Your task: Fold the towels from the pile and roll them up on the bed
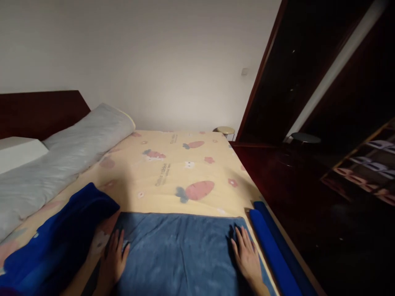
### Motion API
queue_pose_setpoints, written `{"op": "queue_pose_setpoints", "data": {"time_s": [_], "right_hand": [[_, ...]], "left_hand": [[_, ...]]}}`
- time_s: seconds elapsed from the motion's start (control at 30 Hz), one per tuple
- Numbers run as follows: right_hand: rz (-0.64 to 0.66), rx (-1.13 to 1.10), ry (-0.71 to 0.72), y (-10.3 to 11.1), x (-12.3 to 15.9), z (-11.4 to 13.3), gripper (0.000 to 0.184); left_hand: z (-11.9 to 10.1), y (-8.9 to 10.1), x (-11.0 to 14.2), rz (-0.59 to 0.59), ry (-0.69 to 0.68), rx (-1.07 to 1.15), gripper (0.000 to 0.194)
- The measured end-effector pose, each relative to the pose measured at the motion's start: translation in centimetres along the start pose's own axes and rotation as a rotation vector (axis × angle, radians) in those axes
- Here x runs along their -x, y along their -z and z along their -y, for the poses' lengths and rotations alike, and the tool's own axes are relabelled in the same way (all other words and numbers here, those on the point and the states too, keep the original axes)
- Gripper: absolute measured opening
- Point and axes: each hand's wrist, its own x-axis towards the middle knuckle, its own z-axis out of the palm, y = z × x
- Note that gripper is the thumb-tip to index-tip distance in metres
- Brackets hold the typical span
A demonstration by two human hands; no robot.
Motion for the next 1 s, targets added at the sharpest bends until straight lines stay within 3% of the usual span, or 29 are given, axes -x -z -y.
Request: {"op": "queue_pose_setpoints", "data": {"time_s": [0.07,0.17,0.23,0.4,0.5,0.57,0.63,0.7,0.77,0.83,0.9,1.0], "right_hand": [[0.055,0.050,-0.029,-0.9,-2.5,-0.7,0.080],[0.170,0.126,-0.100,-2.6,-4.5,-0.3,0.080],[0.168,0.165,-0.146,-3.5,-4.8,0.1,0.080],[0.127,0.184,-0.098,-4.0,-4.3,-0.8,0.078],[0.142,0.177,-0.141,-3.4,-4.7,0.0,0.077],[0.109,0.144,-0.179,-3.1,-4.6,2.6,0.077],[0.099,0.055,-0.135,-3.3,-3.5,7.1,0.075],[0.167,-0.075,0.017,-4.0,-1.6,12.4,0.067],[0.254,-0.154,0.131,-4.5,0.4,16.8,0.062],[0.308,-0.187,0.201,-4.6,1.8,18.7,0.059],[0.317,-0.193,0.241,-3.9,2.1,17.5,0.055],[0.248,-0.103,0.144,-2.1,1.5,11.4,0.056]], "left_hand": [[1.6,-0.7,-1.3,0.059,-0.037,-0.003,0.056],[1.1,-1.3,-3.6,0.026,-0.043,-0.015,0.057],[0.1,-1.8,-5.5,0.021,-0.005,-0.020,0.060],[0.0,-3.7,-8.6,0.264,0.158,-0.045,0.060],[-0.9,-3.0,-8.6,0.299,0.179,-0.031,0.057],[-3.7,-1.9,-7.6,0.220,0.115,0.000,0.056],[-8.5,-1.2,-5.7,0.116,-0.022,0.039,0.055],[-14.2,-1.2,-3.1,0.143,-0.202,0.090,0.054],[-18.7,-1.6,-0.8,0.200,-0.287,0.123,0.053],[-20.6,-1.7,0.5,0.221,-0.328,0.140,0.053],[-19.2,-1.3,0.7,0.204,-0.398,0.152,0.054],[-12.7,-0.7,0.0,0.138,-0.345,0.094,0.054]]}}
